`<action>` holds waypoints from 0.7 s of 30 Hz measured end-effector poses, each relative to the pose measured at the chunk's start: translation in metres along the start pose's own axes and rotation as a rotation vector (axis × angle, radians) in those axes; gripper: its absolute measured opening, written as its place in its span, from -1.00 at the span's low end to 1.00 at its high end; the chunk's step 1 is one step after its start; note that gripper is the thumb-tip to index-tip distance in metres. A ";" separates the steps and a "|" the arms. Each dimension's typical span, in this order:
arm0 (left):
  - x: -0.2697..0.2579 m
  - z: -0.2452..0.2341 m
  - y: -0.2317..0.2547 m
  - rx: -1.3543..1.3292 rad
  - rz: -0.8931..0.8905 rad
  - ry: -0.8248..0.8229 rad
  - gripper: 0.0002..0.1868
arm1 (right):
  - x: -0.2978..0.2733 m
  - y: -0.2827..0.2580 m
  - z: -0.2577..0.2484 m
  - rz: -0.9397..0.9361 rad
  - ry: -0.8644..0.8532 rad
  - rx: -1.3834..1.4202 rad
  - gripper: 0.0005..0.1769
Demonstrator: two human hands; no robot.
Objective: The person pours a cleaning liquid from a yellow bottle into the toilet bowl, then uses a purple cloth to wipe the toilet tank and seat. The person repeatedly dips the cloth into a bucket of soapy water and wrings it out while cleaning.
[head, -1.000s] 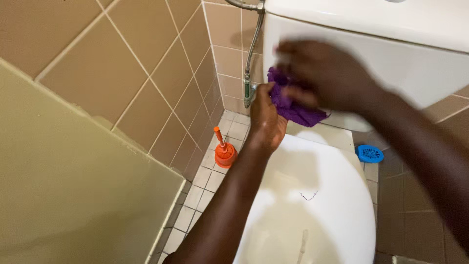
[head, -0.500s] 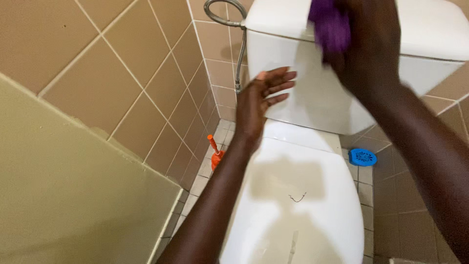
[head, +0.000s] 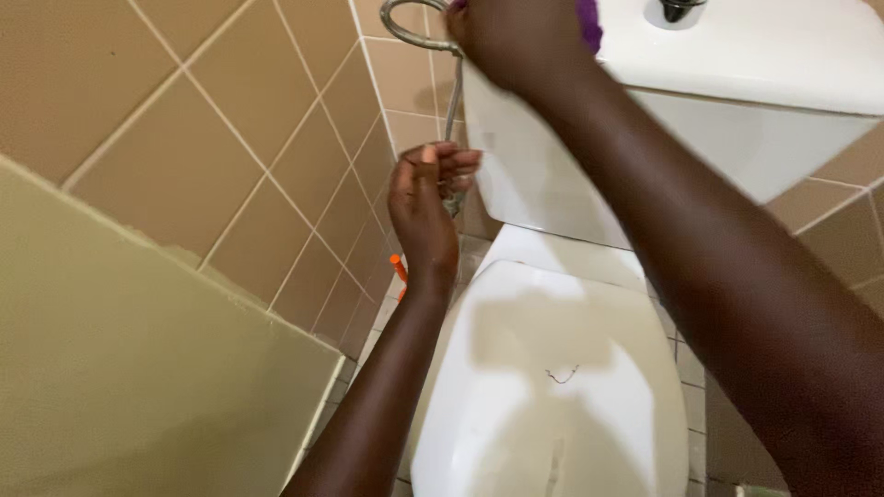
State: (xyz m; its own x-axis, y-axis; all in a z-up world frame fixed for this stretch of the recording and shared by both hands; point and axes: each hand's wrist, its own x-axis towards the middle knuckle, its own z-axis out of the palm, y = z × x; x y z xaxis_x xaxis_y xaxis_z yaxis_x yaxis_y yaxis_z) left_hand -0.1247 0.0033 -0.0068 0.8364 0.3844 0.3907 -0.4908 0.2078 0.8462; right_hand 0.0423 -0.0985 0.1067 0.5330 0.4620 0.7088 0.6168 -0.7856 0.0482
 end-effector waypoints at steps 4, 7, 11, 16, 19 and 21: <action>0.009 0.026 0.003 0.102 0.176 0.136 -0.71 | -0.072 -0.031 -0.050 -0.303 0.111 -0.013 -0.62; 0.016 0.045 0.008 0.351 0.383 0.092 -0.70 | -0.102 -0.020 -0.081 -0.478 0.334 -0.270 -0.48; 0.039 0.067 0.003 0.695 0.580 -0.135 -0.58 | -0.137 0.026 -0.101 -0.374 0.233 -0.222 -0.58; 0.057 0.073 -0.003 1.043 0.627 -0.272 -0.49 | -0.181 0.103 -0.120 -0.088 0.179 -0.296 -0.46; 0.057 0.066 -0.008 1.026 0.602 -0.296 -0.48 | -0.208 0.128 -0.115 0.087 0.248 -0.319 -0.47; 0.060 0.067 -0.008 1.009 0.610 -0.307 -0.48 | -0.229 0.127 -0.100 0.139 0.366 -0.294 -0.49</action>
State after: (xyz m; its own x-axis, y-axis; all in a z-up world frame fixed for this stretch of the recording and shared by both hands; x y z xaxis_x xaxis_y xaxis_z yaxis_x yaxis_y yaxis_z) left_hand -0.0547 -0.0354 0.0340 0.6248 -0.0823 0.7764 -0.5274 -0.7778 0.3419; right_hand -0.0591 -0.3455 0.0210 0.3276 0.2108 0.9210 0.3361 -0.9370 0.0949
